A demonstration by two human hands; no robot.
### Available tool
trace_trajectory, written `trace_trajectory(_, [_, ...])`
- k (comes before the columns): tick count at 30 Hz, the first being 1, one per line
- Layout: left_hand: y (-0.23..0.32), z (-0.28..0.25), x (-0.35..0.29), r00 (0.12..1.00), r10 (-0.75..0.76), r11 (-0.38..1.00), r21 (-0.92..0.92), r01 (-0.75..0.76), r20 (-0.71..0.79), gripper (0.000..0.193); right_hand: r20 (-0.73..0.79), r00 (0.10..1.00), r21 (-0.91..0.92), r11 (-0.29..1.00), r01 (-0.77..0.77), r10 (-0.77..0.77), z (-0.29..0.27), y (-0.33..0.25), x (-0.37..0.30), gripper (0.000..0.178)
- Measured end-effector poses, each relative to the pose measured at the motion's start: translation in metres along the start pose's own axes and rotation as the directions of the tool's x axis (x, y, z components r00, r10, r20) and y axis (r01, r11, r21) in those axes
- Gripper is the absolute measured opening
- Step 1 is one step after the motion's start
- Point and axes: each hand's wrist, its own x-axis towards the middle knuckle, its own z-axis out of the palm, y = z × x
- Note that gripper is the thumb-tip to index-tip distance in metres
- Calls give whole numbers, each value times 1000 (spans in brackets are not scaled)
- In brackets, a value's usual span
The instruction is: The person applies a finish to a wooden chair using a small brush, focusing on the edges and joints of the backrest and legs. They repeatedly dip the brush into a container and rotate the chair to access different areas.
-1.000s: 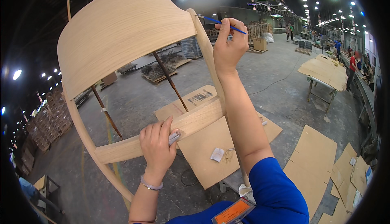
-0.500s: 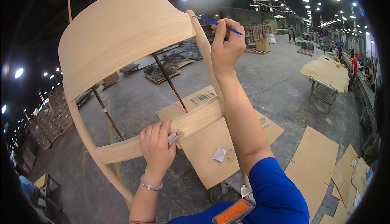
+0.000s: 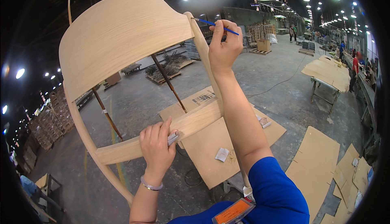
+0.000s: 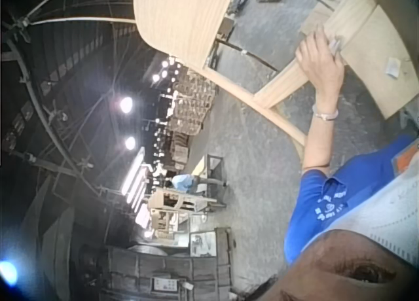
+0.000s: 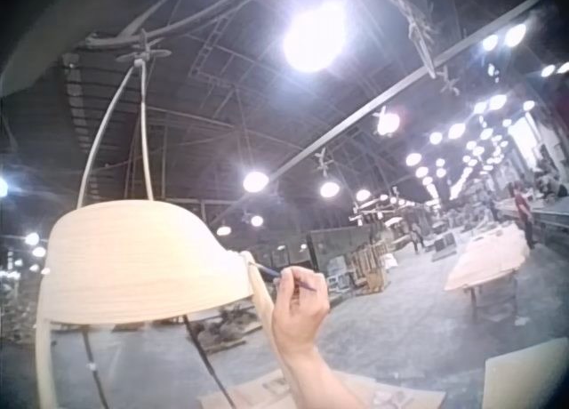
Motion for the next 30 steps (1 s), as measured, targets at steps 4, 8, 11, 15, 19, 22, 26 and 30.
trace_trajectory(4, [0, 0, 0, 1000, -2, 1000, 8, 2, 15, 44, -8, 1000, -5, 1000, -5, 5, 1, 0, -1, 9])
trace_trajectory(8, [0, 2, 0, 1000, -7, 1000, 9, 7, 15, 43, -12, 1000, -11, 1000, -6, 6, 1, 1, -2, 9])
trace_trajectory(11, [0, 3, 0, 1000, -8, 1000, 9, 7, 9, 41, -14, 1000, -3, 1000, -1, 1, 0, 1, -3, 9])
trace_trajectory(15, [1, 3, 1, 1000, -6, 1000, 8, 6, -5, 38, -21, 1000, -6, 1000, 19, -20, 0, 2, -2, 8])
trace_trajectory(19, [4, 1, 4, 1000, -3, 1000, 8, 3, -13, 37, -11, 1000, -1, 1000, -9, 9, 0, 4, 1, 8])
trace_trajectory(22, [5, -1, 5, 1000, -8, 1000, 18, 8, 12, 45, -14, 1000, 20, 1000, -7, 7, 1, 2, 3, 8])
trace_trajectory(26, [4, -1, 5, 1000, -10, 1000, 24, 10, 13, 44, 3, 1000, 38, 999, -16, 16, -5, 1, 6, 13])
trace_trajectory(30, [-5, 1, 1, 1000, 9, 1000, 20, -9, 2, 40, 68, 993, 50, 994, -98, 94, -30, 2, 8, 20])
